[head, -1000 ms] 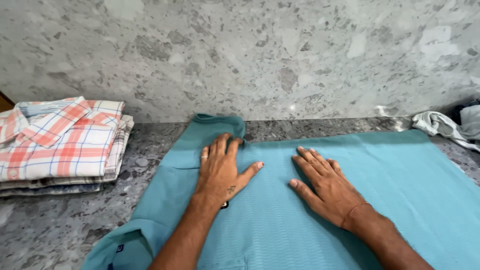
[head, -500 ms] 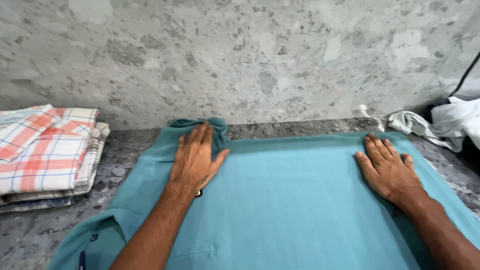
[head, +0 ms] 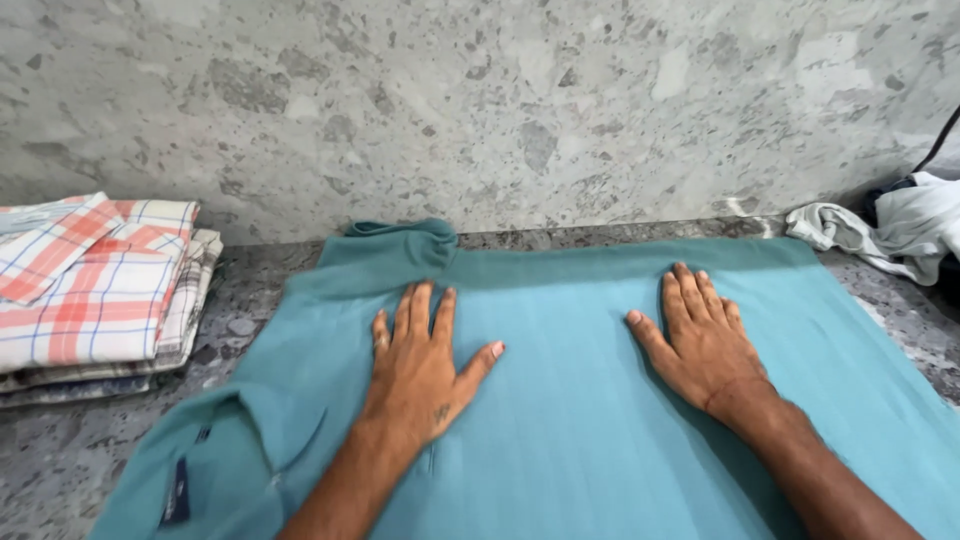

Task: Folding a teal blue t-shirt on a marble countertop.

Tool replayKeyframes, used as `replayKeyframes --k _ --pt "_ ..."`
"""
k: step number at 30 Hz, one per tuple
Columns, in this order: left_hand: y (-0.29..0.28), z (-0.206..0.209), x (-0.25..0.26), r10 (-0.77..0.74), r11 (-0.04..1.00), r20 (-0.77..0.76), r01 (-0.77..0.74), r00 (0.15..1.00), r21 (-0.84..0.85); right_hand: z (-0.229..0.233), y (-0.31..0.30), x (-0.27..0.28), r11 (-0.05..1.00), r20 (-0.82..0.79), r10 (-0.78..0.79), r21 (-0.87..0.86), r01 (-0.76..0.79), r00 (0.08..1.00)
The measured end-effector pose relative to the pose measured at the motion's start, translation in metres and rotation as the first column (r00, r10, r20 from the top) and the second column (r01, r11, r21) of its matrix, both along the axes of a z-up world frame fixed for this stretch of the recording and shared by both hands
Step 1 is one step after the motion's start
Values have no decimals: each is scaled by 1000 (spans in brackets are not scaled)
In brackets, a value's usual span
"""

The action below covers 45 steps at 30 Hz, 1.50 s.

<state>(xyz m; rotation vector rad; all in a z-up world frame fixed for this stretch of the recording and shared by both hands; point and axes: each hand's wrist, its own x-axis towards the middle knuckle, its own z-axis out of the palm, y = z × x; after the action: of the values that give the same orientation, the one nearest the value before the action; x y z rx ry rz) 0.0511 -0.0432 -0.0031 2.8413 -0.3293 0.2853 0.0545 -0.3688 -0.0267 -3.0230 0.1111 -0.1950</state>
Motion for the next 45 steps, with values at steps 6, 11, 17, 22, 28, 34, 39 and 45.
replayKeyframes --k 6,11,17,22,28,34,39,45 --pt "8 4 41 -69 998 -110 70 992 4 0 -2 37 1000 -21 -21 1 21 1000" --pt "24 -11 69 -123 988 38 126 992 -94 2 -3 56 1000 -31 -17 7 17 999" --pt "32 -3 89 -101 957 193 148 976 -250 3 -2 71 1000 22 -2 -12 3 1000" --pt "17 17 79 -126 928 320 226 939 -298 -2 -7 82 1000 70 9 18 -10 998" --pt "-5 24 42 -338 908 123 357 933 -218 13 2 70 1000 -2 19 -21 -19 1000" --pt "4 21 34 -372 914 85 381 924 -143 13 -2 62 994 118 75 71 -84 990" --pt "-5 12 22 -341 934 67 346 938 -86 30 19 12 959 297 143 193 -206 944" --pt "-19 16 -60 -366 913 -96 337 926 -232 23 56 -70 886 289 335 229 -404 897"
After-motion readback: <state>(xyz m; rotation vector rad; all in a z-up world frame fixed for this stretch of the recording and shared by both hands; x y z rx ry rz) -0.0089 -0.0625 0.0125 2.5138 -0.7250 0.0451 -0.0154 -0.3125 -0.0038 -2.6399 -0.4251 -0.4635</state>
